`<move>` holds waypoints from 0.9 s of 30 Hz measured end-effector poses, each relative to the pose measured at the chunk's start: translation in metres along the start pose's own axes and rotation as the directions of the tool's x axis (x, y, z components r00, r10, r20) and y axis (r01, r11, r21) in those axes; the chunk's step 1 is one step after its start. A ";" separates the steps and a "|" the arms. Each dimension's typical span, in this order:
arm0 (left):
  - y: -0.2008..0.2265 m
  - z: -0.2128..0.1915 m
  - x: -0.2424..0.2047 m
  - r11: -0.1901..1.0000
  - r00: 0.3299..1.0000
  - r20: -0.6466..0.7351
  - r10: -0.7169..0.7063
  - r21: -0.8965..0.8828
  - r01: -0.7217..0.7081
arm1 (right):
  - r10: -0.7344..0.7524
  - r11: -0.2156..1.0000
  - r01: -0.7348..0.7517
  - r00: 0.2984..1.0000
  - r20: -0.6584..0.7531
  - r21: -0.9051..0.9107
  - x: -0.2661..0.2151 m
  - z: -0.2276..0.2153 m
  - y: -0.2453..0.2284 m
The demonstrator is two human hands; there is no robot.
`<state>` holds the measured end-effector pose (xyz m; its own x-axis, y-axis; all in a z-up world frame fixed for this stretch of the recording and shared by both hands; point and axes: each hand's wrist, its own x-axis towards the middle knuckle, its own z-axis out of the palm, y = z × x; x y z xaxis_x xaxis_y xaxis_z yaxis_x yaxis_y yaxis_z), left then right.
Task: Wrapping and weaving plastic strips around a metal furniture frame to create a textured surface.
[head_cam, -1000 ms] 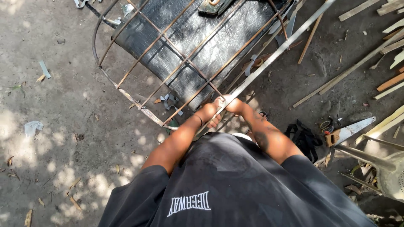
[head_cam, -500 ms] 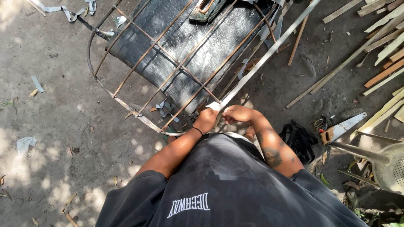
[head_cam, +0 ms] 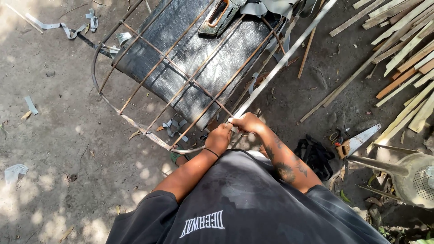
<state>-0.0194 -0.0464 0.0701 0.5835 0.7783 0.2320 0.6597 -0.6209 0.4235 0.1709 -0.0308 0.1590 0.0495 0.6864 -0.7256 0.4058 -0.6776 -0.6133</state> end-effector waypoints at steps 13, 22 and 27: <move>0.001 -0.007 0.001 0.994 0.987 0.135 -0.086 -0.059 0.095 | -0.414 0.902 0.387 0.901 -0.129 -0.193 -0.024 0.023 0.039; -0.024 -0.033 0.039 0.426 0.594 0.732 -0.334 -0.445 0.788 | -0.462 0.846 0.408 0.883 -0.087 -0.343 -0.016 0.024 0.040; -0.035 -0.003 0.043 0.140 0.096 0.990 -0.099 -0.082 0.987 | -0.467 0.858 0.434 0.882 -0.064 -0.274 0.016 0.033 0.040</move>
<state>-0.0189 0.0090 0.0680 0.4602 0.0429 -0.8868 0.6291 0.6891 0.3598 0.1575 -0.0559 0.1126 -0.0872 0.9386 -0.3337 0.6200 -0.2111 -0.7557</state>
